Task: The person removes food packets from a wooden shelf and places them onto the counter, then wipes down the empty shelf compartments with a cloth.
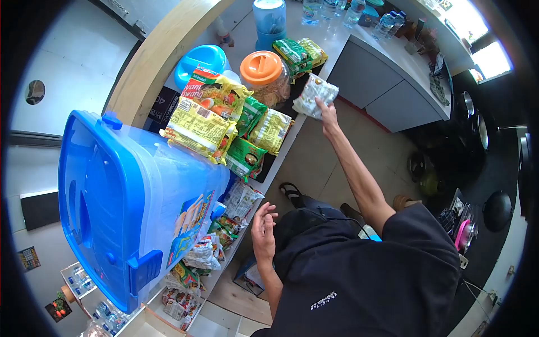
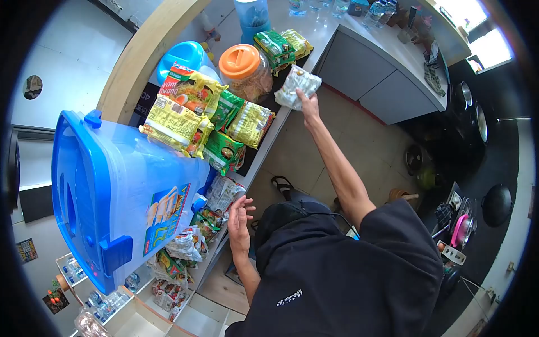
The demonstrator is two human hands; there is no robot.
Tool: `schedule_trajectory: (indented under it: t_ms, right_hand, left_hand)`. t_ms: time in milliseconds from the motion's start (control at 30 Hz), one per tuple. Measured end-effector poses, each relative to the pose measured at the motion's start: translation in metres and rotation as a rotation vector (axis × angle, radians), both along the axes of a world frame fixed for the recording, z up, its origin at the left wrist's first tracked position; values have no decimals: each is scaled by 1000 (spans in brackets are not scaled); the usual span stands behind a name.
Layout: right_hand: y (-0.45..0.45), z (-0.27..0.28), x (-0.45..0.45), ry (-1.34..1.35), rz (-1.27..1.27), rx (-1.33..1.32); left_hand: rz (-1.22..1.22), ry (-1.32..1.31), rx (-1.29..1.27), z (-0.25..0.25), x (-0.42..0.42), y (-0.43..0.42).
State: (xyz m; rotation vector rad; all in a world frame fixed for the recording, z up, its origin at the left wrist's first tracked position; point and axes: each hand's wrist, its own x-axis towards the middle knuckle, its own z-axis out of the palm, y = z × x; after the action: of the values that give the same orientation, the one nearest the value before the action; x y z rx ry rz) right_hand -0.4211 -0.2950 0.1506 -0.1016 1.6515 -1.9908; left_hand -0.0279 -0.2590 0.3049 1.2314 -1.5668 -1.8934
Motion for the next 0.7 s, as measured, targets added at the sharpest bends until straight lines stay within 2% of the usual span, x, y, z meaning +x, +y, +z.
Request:
schedule_trajectory:
  t_ms: [100, 333, 533, 633, 667, 700]
  right_hand:
    - [-29, -24, -29, -12, 10, -15]
    - [-52, -22, -60, 19, 57, -61]
    - [-74, -33, -70, -73, 59, -258]
    - [-84, -36, -67, -50, 15, -229]
    - [-85, -38, -68, 13, 53, -152]
    - [-84, -25, -65, 29, 106, 32]
  left_hand:
    - [34, -48, -54, -2, 4, 0]
    - [120, -77, -93, -6, 14, 4]
    - [170, -96, -66, -10, 15, 7]
    - [164, -91, -34, -13, 14, 10]
    - [156, -85, -21, -13, 14, 10]
    - [148, -76, -9, -14, 13, 9]
